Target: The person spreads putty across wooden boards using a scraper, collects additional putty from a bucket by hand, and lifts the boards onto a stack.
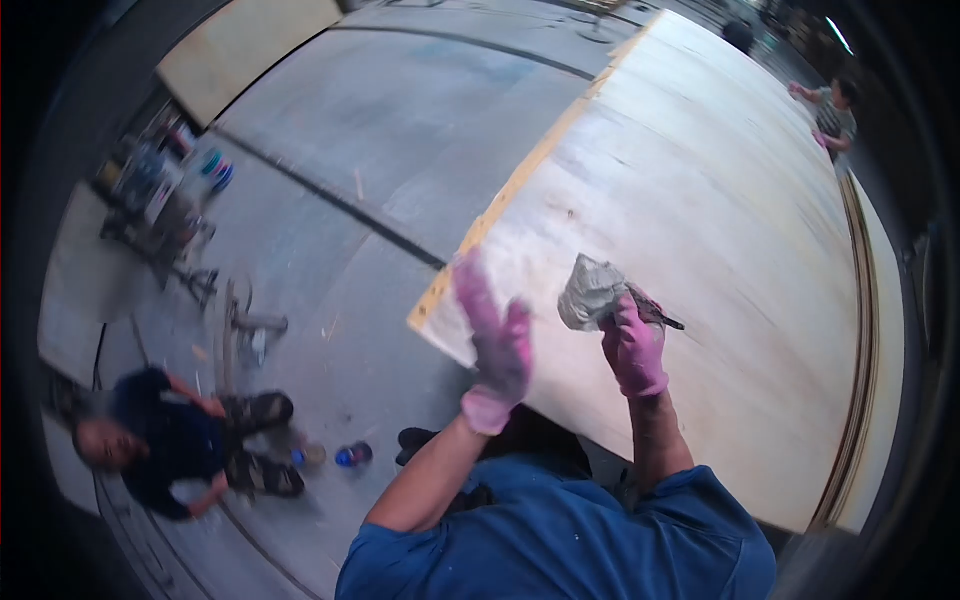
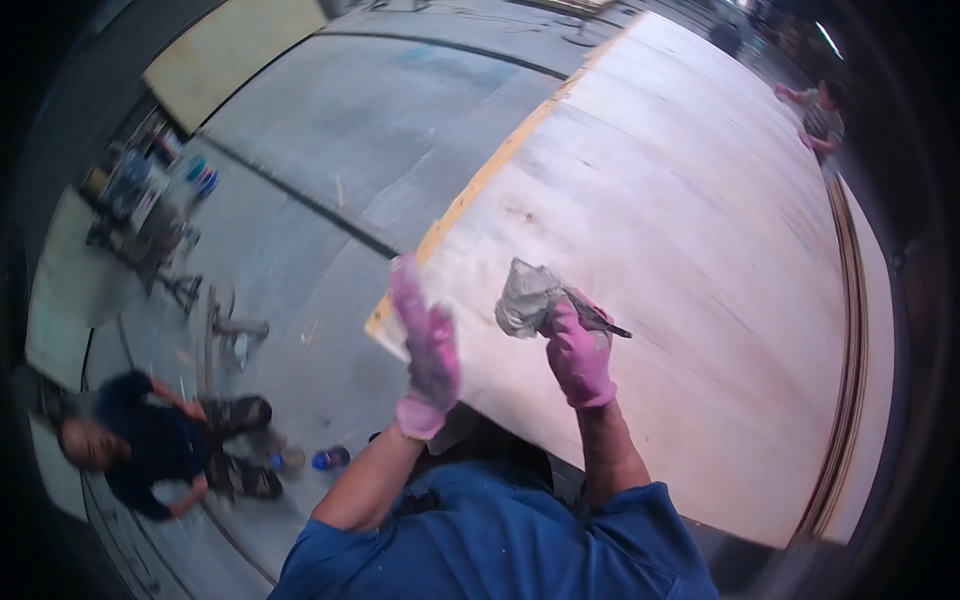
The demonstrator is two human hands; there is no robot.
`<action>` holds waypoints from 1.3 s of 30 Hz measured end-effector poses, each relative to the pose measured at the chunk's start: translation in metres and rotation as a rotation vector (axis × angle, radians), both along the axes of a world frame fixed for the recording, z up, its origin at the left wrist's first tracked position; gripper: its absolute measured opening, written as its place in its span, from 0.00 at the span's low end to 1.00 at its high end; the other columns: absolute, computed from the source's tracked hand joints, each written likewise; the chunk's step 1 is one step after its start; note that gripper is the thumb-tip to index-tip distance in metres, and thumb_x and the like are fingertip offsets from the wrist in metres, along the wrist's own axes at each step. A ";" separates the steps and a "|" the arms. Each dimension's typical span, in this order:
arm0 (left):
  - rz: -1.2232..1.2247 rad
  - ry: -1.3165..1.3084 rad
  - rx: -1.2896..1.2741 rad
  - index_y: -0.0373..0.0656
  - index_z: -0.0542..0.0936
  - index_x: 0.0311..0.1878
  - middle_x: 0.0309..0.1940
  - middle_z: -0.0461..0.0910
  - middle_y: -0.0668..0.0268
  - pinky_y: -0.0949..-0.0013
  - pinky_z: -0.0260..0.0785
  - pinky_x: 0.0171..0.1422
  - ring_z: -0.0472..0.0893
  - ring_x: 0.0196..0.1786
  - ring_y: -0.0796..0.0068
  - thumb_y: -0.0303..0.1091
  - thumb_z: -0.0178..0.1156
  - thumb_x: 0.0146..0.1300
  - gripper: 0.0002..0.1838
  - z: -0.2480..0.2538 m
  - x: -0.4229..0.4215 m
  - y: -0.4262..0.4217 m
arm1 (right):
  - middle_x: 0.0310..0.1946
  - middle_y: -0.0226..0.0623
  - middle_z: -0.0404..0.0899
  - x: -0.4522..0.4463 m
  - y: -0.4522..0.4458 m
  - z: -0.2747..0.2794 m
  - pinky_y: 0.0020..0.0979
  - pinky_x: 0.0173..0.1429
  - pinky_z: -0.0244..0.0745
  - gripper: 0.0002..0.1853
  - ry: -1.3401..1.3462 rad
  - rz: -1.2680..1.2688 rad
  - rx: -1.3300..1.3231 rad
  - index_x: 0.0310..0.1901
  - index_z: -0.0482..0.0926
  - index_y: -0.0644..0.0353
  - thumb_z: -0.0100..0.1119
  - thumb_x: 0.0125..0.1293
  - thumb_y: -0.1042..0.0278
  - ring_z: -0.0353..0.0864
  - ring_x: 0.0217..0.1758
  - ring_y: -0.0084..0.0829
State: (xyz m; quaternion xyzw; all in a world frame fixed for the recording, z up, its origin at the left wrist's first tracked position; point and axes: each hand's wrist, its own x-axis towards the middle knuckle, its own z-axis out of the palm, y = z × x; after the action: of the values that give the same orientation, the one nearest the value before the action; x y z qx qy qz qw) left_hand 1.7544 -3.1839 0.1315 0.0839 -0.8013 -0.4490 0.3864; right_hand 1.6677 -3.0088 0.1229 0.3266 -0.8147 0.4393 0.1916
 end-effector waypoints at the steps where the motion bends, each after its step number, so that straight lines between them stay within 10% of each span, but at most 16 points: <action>1: -0.021 -0.035 -0.030 0.30 0.54 0.77 0.78 0.53 0.49 0.57 0.40 0.83 0.50 0.81 0.52 0.40 0.43 0.79 0.31 -0.007 -0.007 -0.031 | 0.29 0.24 0.74 -0.015 -0.009 -0.010 0.23 0.35 0.65 0.05 -0.184 -0.024 -0.110 0.39 0.77 0.64 0.51 0.73 0.76 0.72 0.32 0.19; 5: -0.340 -0.076 0.341 0.27 0.60 0.73 0.69 0.68 0.47 0.57 0.56 0.78 0.68 0.73 0.55 0.30 0.43 0.76 0.26 -0.060 -0.005 -0.138 | 0.33 0.24 0.75 -0.053 0.015 -0.076 0.21 0.35 0.66 0.12 -0.330 -0.130 -0.132 0.50 0.80 0.62 0.45 0.76 0.75 0.72 0.33 0.16; 10: -0.509 -0.330 0.376 0.30 0.64 0.72 0.59 0.78 0.53 0.64 0.66 0.71 0.77 0.63 0.66 0.26 0.44 0.75 0.24 -0.107 -0.035 -0.252 | 0.58 0.35 0.81 -0.053 -0.032 -0.029 0.30 0.58 0.81 0.18 -0.867 -0.074 -1.069 0.62 0.76 0.65 0.45 0.78 0.69 0.83 0.56 0.28; 18: -1.016 -0.446 0.172 0.34 0.65 0.72 0.56 0.80 0.57 0.65 0.68 0.69 0.79 0.60 0.69 0.24 0.47 0.74 0.24 -0.121 -0.147 -0.306 | 0.58 0.41 0.81 -0.104 -0.075 -0.026 0.38 0.65 0.78 0.18 -0.868 -0.451 -1.209 0.62 0.75 0.64 0.45 0.79 0.64 0.81 0.59 0.32; 22: -0.956 -0.524 0.128 0.32 0.68 0.70 0.55 0.81 0.54 0.67 0.70 0.65 0.81 0.58 0.65 0.24 0.49 0.72 0.24 -0.119 -0.174 -0.329 | 0.49 0.41 0.84 -0.135 -0.101 -0.037 0.36 0.49 0.85 0.15 -0.864 -0.712 -1.282 0.53 0.80 0.63 0.57 0.73 0.63 0.86 0.47 0.33; 25: -0.836 -0.547 0.133 0.33 0.70 0.69 0.52 0.82 0.54 0.67 0.70 0.64 0.81 0.57 0.66 0.26 0.48 0.73 0.22 -0.130 -0.185 -0.375 | 0.40 0.46 0.86 -0.171 -0.066 -0.053 0.36 0.47 0.83 0.13 -0.692 -0.823 -0.137 0.44 0.83 0.63 0.63 0.65 0.61 0.86 0.42 0.37; 27: -0.781 -0.639 0.126 0.33 0.71 0.68 0.51 0.83 0.54 0.68 0.71 0.63 0.82 0.56 0.66 0.28 0.48 0.74 0.22 -0.147 -0.185 -0.411 | 0.41 0.54 0.85 -0.194 -0.079 -0.020 0.38 0.54 0.80 0.21 -0.906 -0.964 0.133 0.43 0.83 0.64 0.66 0.60 0.52 0.85 0.46 0.46; 39: -1.279 -0.826 -0.217 0.32 0.73 0.65 0.54 0.81 0.47 0.59 0.71 0.64 0.81 0.58 0.54 0.29 0.51 0.73 0.20 -0.196 -0.449 -0.435 | 0.42 0.46 0.87 -0.112 -0.217 -0.041 0.36 0.50 0.80 0.16 -0.721 -1.261 0.348 0.46 0.89 0.51 0.68 0.58 0.56 0.87 0.39 0.43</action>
State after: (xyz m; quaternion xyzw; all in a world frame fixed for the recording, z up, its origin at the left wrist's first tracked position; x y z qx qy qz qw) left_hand 1.3057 -3.6187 -0.0649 -0.2731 -0.8128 -0.4361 -0.2731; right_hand 1.5559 -3.2260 0.0815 -0.3414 -0.9174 0.1908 0.0737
